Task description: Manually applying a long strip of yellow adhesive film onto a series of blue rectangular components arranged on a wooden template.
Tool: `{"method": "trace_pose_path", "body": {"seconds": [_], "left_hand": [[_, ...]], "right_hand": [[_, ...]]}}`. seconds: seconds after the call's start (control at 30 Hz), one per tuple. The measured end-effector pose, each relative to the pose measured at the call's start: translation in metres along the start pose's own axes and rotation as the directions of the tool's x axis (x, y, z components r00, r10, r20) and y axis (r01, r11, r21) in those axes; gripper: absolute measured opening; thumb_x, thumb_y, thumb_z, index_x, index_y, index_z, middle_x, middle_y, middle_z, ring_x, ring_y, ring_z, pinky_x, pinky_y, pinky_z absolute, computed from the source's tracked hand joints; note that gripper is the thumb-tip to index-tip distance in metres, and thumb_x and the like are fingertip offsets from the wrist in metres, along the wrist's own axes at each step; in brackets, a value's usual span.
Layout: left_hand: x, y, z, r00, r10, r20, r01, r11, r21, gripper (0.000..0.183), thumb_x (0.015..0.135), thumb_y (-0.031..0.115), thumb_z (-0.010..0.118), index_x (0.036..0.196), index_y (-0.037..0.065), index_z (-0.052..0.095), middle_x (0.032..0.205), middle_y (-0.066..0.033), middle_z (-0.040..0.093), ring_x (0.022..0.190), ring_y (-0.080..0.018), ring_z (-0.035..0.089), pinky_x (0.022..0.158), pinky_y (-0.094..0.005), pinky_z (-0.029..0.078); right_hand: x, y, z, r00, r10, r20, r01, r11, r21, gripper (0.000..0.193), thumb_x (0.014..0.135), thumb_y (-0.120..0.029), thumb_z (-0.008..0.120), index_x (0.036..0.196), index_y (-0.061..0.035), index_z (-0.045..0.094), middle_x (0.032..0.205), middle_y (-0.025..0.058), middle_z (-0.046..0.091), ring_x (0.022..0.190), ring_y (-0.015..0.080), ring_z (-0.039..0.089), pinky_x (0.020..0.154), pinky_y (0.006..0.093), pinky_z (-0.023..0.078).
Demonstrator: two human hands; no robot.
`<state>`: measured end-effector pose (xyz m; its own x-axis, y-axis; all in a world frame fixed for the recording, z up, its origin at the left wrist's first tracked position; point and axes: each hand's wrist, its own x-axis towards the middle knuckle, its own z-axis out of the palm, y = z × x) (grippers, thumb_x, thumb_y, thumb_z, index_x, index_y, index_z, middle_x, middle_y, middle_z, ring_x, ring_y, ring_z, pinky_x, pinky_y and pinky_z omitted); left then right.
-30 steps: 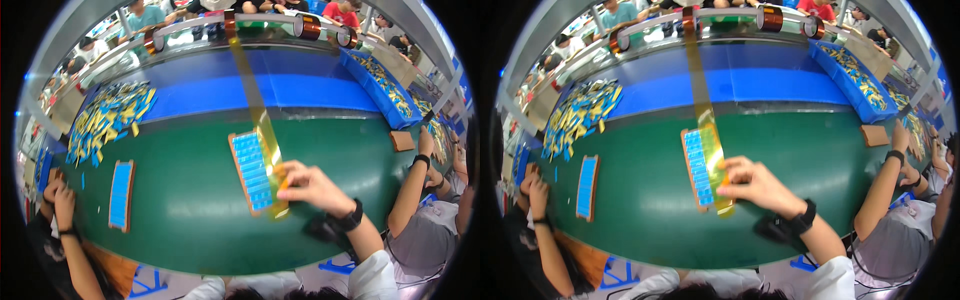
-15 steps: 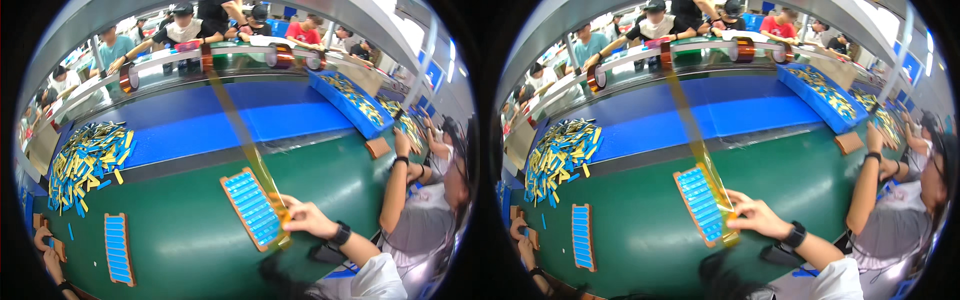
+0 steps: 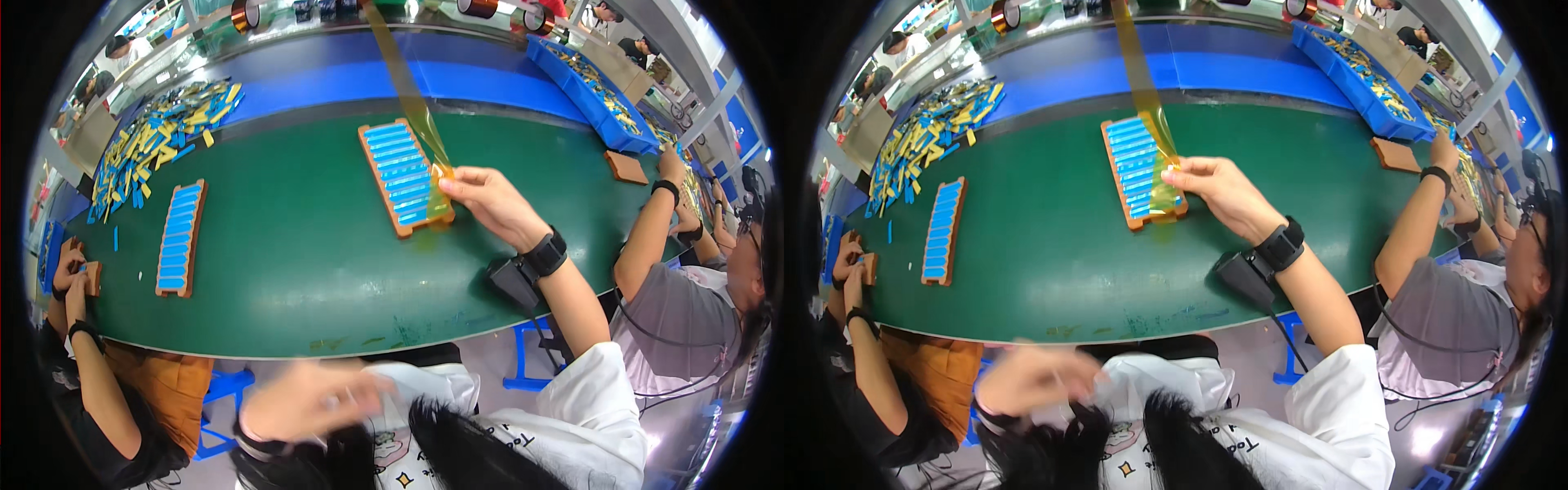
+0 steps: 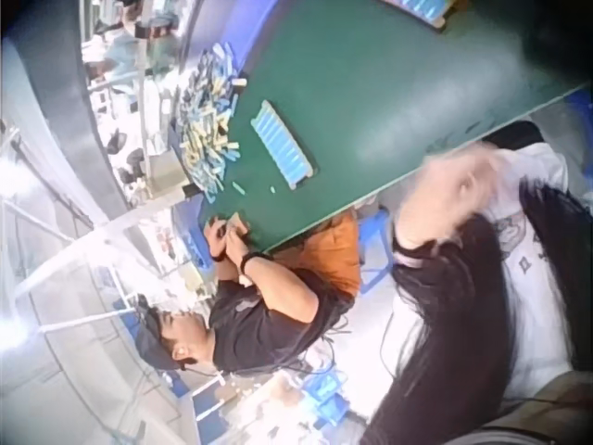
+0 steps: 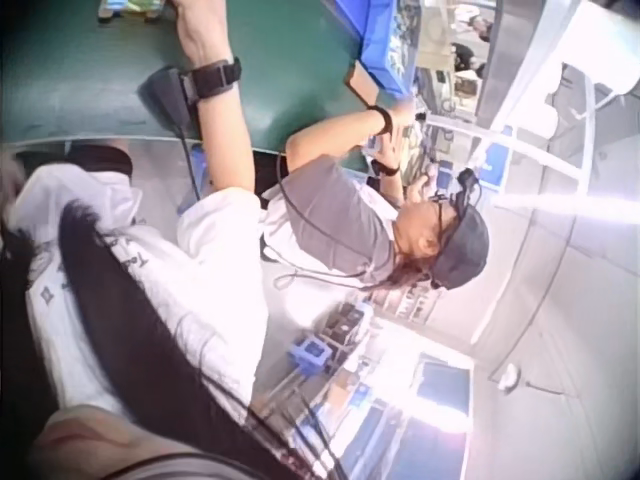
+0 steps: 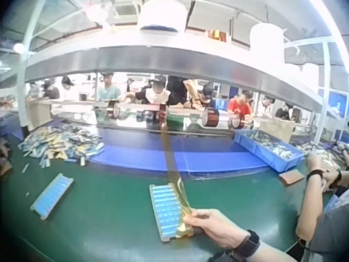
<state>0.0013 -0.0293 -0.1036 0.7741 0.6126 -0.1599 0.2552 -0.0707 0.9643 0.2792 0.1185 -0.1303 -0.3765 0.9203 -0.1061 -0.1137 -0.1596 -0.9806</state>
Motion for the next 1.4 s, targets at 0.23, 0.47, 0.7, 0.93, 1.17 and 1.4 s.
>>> {"method": "trace_pose_path", "body": {"seconds": [0.23, 0.47, 0.7, 0.93, 1.17, 1.4], "left_hand": [[0.114, -0.018, -0.048, 0.842, 0.353, -0.407, 0.185, 0.52, 0.834, 0.058, 0.071, 0.032, 0.064, 0.101, -0.013, 0.042, 0.104, -0.0299, 0.041, 0.099, -0.0376, 0.039, 0.082, -0.0373, 0.037], [0.122, -0.026, -0.063, 0.855, 0.243, -0.459, 0.164, 0.713, 0.682, 0.08, 0.063, 0.011, 0.069, 0.122, -0.012, 0.021, 0.1, -0.0237, 0.049, 0.091, -0.0361, 0.047, 0.083, -0.0377, 0.039], [0.094, -0.032, -0.037, 0.802, 0.303, -0.515, 0.186, 0.692, 0.697, 0.083, 0.066, 0.008, 0.065, 0.126, -0.013, 0.011, 0.102, -0.0244, 0.048, 0.087, -0.0365, 0.047, 0.077, -0.0392, 0.041], [0.073, -0.019, -0.04, 0.851, 0.272, -0.45, 0.144, 0.702, 0.697, 0.083, 0.067, 0.01, 0.066, 0.125, -0.014, 0.012, 0.107, -0.028, 0.042, 0.091, -0.0383, 0.045, 0.082, -0.0389, 0.038], [0.085, -0.005, -0.043, 0.894, 0.189, -0.405, 0.125, 0.764, 0.633, 0.076, 0.066, 0.012, 0.069, 0.124, -0.011, 0.024, 0.115, -0.0208, 0.044, 0.094, -0.0325, 0.048, 0.083, -0.035, 0.039], [0.082, -0.008, -0.051, 0.908, 0.23, -0.35, 0.085, 0.716, 0.692, 0.075, 0.069, 0.012, 0.066, 0.124, -0.012, 0.021, 0.098, -0.0286, 0.049, 0.085, -0.0407, 0.048, 0.074, -0.0414, 0.04]], "right_hand": [[-0.001, 0.001, 0.025, 0.999, 0.038, 0.03, -0.04, 0.997, 0.065, 0.025, 0.079, -0.019, 0.061, 0.091, 0.0032, 0.059, 0.089, 0.007, 0.059, 0.085, 0.0112, 0.053, 0.081, 0.0233, 0.04], [0.0, 0.001, 0.043, 0.997, 0.049, -0.064, -0.052, 0.998, -0.04, 0.026, 0.078, -0.021, 0.063, 0.088, 0.0028, 0.06, 0.085, 0.0075, 0.06, 0.083, 0.0111, 0.053, 0.078, 0.0227, 0.041], [-0.012, 0.001, 0.053, 0.991, 0.103, -0.091, -0.101, 0.994, 0.03, 0.025, 0.08, -0.021, 0.06, 0.082, 0.0036, 0.06, 0.081, 0.0063, 0.06, 0.077, 0.009, 0.052, 0.075, 0.0224, 0.039], [-0.004, -0.004, 0.05, 0.999, 0.003, -0.048, -0.008, 0.996, -0.087, 0.013, 0.08, -0.013, 0.059, 0.083, -0.0007, 0.06, 0.081, 0.0019, 0.059, 0.076, 0.0074, 0.052, 0.071, 0.0223, 0.042], [-0.002, -0.009, 0.041, 0.998, -0.056, 0.034, 0.057, 0.997, -0.045, 0.019, 0.078, -0.019, 0.063, 0.085, -0.0012, 0.062, 0.081, 0.0033, 0.06, 0.077, 0.0076, 0.052, 0.074, 0.0221, 0.041], [-0.003, -0.002, 0.037, 0.993, -0.083, 0.086, 0.086, 0.996, -0.03, 0.021, 0.077, -0.02, 0.063, 0.086, -0.0017, 0.063, 0.08, 0.0034, 0.061, 0.077, 0.0078, 0.052, 0.073, 0.0223, 0.04]]}}
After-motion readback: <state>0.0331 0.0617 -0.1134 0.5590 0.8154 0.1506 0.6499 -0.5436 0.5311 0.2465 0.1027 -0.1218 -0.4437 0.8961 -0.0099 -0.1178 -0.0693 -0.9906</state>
